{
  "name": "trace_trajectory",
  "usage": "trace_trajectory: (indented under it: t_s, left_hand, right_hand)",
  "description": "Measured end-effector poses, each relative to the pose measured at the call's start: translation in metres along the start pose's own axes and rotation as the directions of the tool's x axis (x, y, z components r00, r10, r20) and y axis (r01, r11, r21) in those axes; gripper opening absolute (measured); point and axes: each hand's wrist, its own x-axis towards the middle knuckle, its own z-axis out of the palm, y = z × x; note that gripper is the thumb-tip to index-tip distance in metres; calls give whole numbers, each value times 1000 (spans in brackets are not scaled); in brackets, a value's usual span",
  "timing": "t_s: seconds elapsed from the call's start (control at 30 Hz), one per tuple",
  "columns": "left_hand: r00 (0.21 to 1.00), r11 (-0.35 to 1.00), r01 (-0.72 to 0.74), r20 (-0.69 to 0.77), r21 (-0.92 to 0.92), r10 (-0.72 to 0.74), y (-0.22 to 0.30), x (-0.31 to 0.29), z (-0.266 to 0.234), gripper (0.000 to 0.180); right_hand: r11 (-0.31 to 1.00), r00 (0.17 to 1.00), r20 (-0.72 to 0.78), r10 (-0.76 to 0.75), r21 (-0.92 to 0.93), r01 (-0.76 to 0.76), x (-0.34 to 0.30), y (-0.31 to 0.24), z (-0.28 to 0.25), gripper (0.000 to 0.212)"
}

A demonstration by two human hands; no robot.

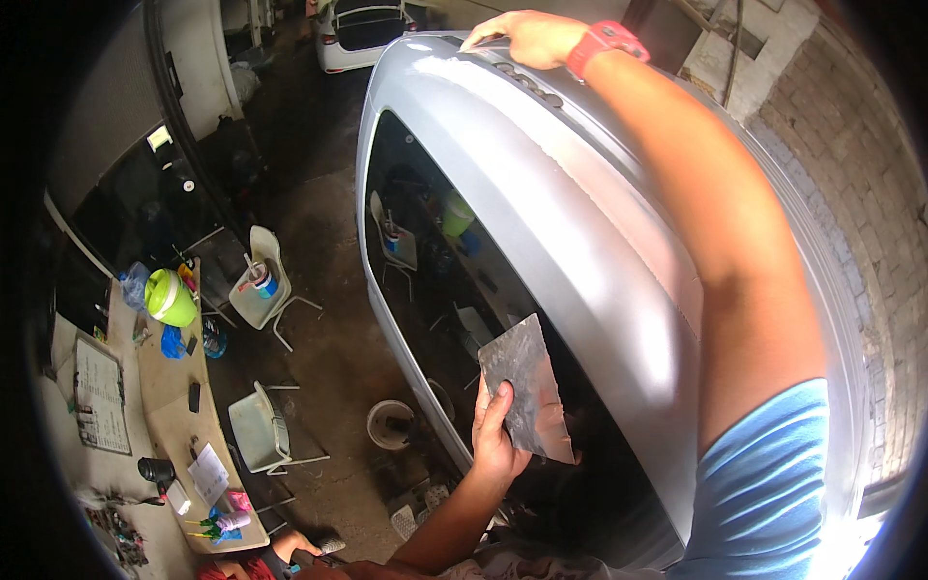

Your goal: The person sands the upper side panel of a silver car using a sanding block. They move the block back and forth along the panel edge, then walk around the vehicle to continue sanding other sections.

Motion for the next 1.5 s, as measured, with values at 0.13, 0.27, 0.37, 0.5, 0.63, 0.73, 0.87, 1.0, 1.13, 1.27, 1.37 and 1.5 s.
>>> trace_trajectory:
  t_s: [0.13, 0.27, 0.37, 0.5, 0.63, 0.73, 0.87, 1.0, 1.13, 1.27, 1.37, 1.5]
  left_hand:
    - [999, 998, -48, 2, 32, 48, 0, 0, -1, 57]
    - [998, 999, -40, -47, 26, 41, 2, -2, 5, 56]
    - [997, 996, -47, -52, 70, 51, 5, -2, 7, 56]
    - [996, 995, -61, -58, 82, 66, 4, -1, 3, 55]
    - [993, 993, -75, -82, 86, 82, 5, 0, 8, 54]
    - [996, 994, -68, -55, 81, 73, 3, 0, 4, 52]
    - [979, 987, -68, -180, 144, 94, 3, 3, 15, 55]
    - [995, 996, -49, -84, 77, 56, 5, 0, 8, 50]
    - [995, 995, -72, -56, 69, 76, 5, 0, 11, 47]
    - [981, 989, -104, -152, 104, 120, 4, 1, 21, 49]
    - [981, 989, -108, -150, 97, 122, 4, 1, 23, 49]
    - [983, 987, -105, -138, 121, 122, 2, 2, 18, 49]
  right_hand:
    - [1000, 997, 71, 16, 17, -18, 21, -14, 11, 72]
    - [989, 992, 12, -126, -74, 126, 23, -8, 11, 64]
    - [991, 995, 18, -93, -96, 95, 14, -10, 8, 60]
    - [999, 999, 47, 9, -36, -7, -14, -21, 13, 72]
    - [994, 993, 49, -107, -6, 108, -62, -31, 2, 70]
    - [990, 989, 34, -143, 7, 143, -95, -35, -1, 72]
    - [985, 986, 5, -169, 17, 169, -130, -50, -3, 70]
    - [991, 993, 2, -122, 63, 122, -165, -66, -10, 75]
    - [992, 994, 17, -105, 68, 103, -202, -81, -18, 78]
    - [994, 996, 52, -78, 82, 74, -232, -95, -24, 85]
    - [991, 997, 63, -48, 124, 40, -256, -101, -28, 86]
    - [991, 997, 45, -63, 120, 58, -286, -108, -31, 92]
